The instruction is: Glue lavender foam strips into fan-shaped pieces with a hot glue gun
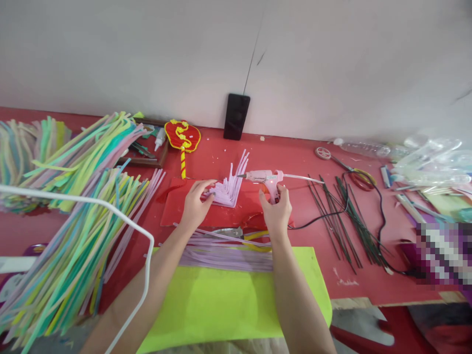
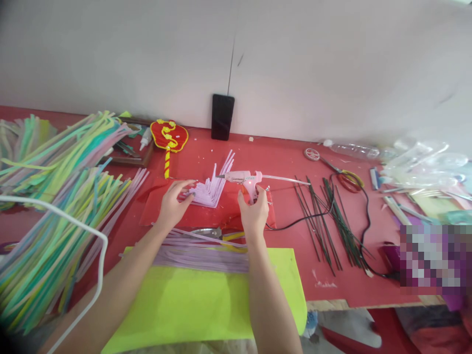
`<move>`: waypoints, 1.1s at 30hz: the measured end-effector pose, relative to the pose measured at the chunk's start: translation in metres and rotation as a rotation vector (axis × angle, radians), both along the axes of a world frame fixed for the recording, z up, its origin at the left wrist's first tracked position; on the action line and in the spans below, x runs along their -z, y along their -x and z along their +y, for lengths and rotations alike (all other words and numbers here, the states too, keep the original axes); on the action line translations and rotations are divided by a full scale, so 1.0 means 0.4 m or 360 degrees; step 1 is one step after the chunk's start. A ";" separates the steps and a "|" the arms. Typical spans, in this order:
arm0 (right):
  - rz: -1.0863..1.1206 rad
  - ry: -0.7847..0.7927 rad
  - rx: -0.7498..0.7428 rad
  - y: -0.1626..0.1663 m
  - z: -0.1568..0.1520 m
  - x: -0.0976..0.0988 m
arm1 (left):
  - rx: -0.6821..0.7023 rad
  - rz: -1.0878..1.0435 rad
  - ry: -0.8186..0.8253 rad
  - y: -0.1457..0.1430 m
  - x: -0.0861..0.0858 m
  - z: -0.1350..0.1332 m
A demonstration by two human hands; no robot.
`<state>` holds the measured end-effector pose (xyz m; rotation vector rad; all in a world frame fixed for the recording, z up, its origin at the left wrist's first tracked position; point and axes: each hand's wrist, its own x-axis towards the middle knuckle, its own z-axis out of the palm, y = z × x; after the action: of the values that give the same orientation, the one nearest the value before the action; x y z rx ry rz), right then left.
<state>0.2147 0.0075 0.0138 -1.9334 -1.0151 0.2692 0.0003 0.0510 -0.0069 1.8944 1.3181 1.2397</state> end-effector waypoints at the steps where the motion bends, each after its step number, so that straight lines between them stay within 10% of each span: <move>1: 0.0002 0.0003 0.0000 0.000 0.000 0.000 | -0.0023 -0.0028 0.0025 0.002 0.001 0.003; 15: -0.0002 0.0003 -0.0014 -0.004 0.000 0.008 | -0.0351 -0.0322 0.0228 0.030 0.017 0.025; 33: 0.0002 0.0010 -0.0029 -0.001 -0.001 0.001 | -0.0119 0.0070 0.0089 0.012 0.022 0.016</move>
<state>0.2149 0.0070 0.0133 -1.9299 -1.0324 0.2845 -0.0046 0.0573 -0.0158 1.8586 1.4437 1.1909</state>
